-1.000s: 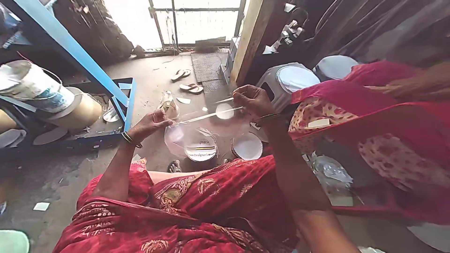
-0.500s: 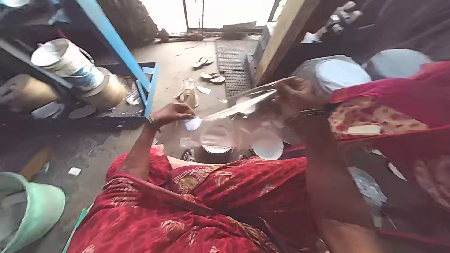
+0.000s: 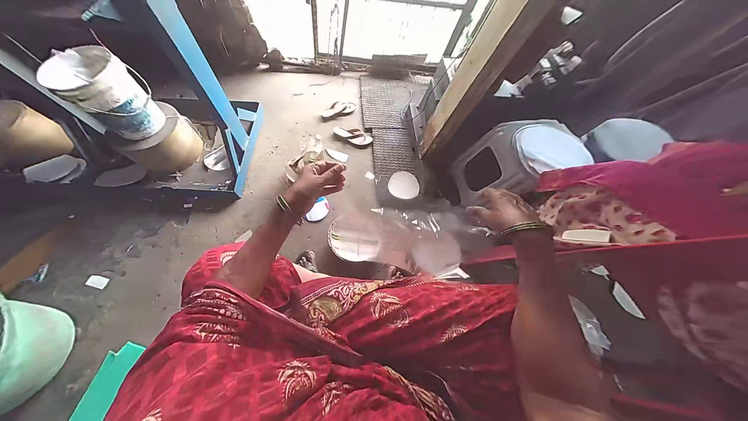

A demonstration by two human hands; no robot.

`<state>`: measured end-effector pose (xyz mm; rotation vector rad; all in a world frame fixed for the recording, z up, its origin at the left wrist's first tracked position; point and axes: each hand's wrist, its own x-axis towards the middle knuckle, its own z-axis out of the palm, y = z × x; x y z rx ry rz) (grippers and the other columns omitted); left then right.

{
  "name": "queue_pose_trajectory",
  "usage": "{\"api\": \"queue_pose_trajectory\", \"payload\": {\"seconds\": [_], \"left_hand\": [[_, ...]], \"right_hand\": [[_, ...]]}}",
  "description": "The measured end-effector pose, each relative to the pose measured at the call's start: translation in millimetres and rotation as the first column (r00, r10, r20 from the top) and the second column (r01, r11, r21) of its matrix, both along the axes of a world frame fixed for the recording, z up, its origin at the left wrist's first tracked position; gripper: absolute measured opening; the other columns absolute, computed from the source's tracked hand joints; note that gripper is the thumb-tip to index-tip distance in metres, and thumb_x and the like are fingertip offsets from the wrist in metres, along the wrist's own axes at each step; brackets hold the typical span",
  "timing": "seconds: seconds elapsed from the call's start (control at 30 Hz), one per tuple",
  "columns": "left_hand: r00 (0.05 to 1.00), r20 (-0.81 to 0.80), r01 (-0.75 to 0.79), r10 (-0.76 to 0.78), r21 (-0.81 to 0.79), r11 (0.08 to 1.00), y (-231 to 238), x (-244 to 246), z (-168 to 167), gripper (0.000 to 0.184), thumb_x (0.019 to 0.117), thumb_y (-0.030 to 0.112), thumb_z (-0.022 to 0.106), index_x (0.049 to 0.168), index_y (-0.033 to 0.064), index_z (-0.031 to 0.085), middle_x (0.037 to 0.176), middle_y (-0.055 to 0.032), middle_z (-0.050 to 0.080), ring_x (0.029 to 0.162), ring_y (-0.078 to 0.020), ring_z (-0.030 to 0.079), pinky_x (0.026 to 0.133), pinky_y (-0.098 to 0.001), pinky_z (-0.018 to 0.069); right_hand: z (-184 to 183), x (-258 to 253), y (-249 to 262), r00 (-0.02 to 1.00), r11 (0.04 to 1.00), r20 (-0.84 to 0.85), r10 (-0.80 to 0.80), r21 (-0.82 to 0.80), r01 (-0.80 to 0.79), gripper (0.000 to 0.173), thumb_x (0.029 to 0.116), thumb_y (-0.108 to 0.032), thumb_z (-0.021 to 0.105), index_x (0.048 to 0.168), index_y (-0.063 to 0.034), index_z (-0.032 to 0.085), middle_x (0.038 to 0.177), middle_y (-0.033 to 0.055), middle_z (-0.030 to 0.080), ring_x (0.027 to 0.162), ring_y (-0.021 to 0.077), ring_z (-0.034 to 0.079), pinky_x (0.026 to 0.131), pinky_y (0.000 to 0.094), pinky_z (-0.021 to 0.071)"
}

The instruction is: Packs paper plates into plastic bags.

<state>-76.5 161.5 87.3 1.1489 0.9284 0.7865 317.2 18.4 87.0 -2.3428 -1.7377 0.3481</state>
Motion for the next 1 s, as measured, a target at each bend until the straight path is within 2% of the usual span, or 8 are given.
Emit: {"api": "queue_pose_trajectory", "payload": {"seconds": [0.13,0.33,0.47,0.57,0.67,0.77,0.9,1.0], "left_hand": [[0.993,-0.002,0.117,-0.119,0.186,0.976,-28.0,32.1,2.8,0.02,0.1074,0.015,0.051,0.114,-0.0017,0.059,0.09,-0.0017,0.062,0.077,-0.0074,0.064,0.078,-0.0284,0.0581],[0.957,0.077,0.27,-0.281,0.123,0.955,-47.1,45.1,-3.1,0.009,0.1056,0.01,0.051,0.106,0.0042,0.058,0.082,0.0027,0.06,0.068,-0.0042,0.058,0.066,-0.0218,0.0525],[0.952,-0.046,0.306,-0.302,0.141,0.942,-44.9,43.9,-9.3,0.014,0.1057,0.012,0.053,0.108,0.001,0.061,0.083,0.0007,0.061,0.066,-0.0038,0.056,0.062,-0.0208,0.0493],[0.967,-0.042,0.254,-0.251,0.089,0.963,-42.6,44.8,-14.7,0.016,0.1062,0.013,0.053,0.112,0.0005,0.061,0.088,-0.0018,0.063,0.07,-0.0058,0.06,0.065,-0.0228,0.0524],[0.929,-0.16,0.314,-0.333,-0.131,0.94,-43.3,44.8,-36.4,0.029,0.1092,0.017,0.048,0.132,-0.0002,0.054,0.115,-0.0142,0.063,0.09,-0.0182,0.068,0.079,-0.0355,0.0594],[0.706,-0.373,0.607,-0.602,-0.118,0.786,-60.5,53.7,-49.2,0.042,0.1078,0.015,0.05,0.147,-0.0007,0.044,0.136,-0.0234,0.057,0.109,-0.0301,0.066,0.091,-0.0467,0.0553],[0.22,-0.455,0.962,-0.863,-0.047,0.27,-137.9,60.3,-55.8,0.039,0.1079,0.017,0.049,0.14,-0.004,0.053,0.127,-0.0257,0.063,0.119,-0.0358,0.062,0.105,-0.0526,0.0458],[-0.066,-0.243,0.923,-0.968,-0.383,0.033,-164.0,53.1,-58.1,0.055,0.1145,0.033,0.024,0.162,0.0059,0.025,0.155,-0.0239,0.044,0.145,-0.0382,0.042,0.118,-0.0582,0.0287]], "right_hand": [[30.6,-66.1,6.1,0.926,0.876,-0.152,0.345,0.406,-0.259,0.037,0.1013,-0.024,0.065,0.13,-0.0015,0.064,0.132,0.0195,0.065,0.119,0.0349,0.065,0.104,0.0518,0.0502],[-30.1,-142.5,29.2,0.575,0.908,-0.767,0.286,0.025,-0.419,0.081,0.0879,-0.022,0.079,0.156,-0.0107,0.036,0.137,0.0132,0.062,0.102,0.0207,0.069,0.085,0.0401,0.0587],[-31.7,-154.6,28.9,0.437,0.816,-0.833,0.338,0.029,-0.577,0.016,0.095,-0.008,0.068,0.109,0.0003,0.069,0.08,-0.0006,0.07,0.058,-0.0005,0.055,0.052,0.017,0.045],[-42.6,-146.5,32.5,0.508,0.839,-0.779,0.368,0.041,-0.543,0.013,0.1001,-0.011,0.062,0.101,0.0,0.069,0.082,0.0037,0.068,0.063,0.0068,0.062,0.058,0.025,0.0549],[-101.7,-126.9,25.8,0.782,0.768,-0.55,0.294,-0.351,-0.536,0.053,0.0926,-0.028,0.077,0.135,-0.0025,0.06,0.119,0.0239,0.067,0.107,0.0376,0.066,0.094,0.0562,0.0522],[-166.8,-119.0,7.9,0.876,0.452,-0.379,0.298,-0.752,-0.479,0.081,0.0934,-0.018,0.074,0.159,-0.0011,0.03,0.153,0.0333,0.041,0.142,0.0504,0.04,0.114,0.0645,0.0313],[-190.7,-121.6,10.3,0.723,0.377,-0.507,0.469,-0.626,-0.683,0.044,0.0998,-0.022,0.067,0.135,0.0033,0.06,0.126,0.0282,0.065,0.119,0.0449,0.062,0.105,0.0624,0.0441],[-197.7,-114.4,44.1,0.666,0.434,-0.417,0.619,-0.526,-0.732,0.019,0.1007,-0.008,0.058,0.112,0.0021,0.071,0.109,0.0228,0.07,0.106,0.0406,0.067,0.095,0.0606,0.0504]]}}
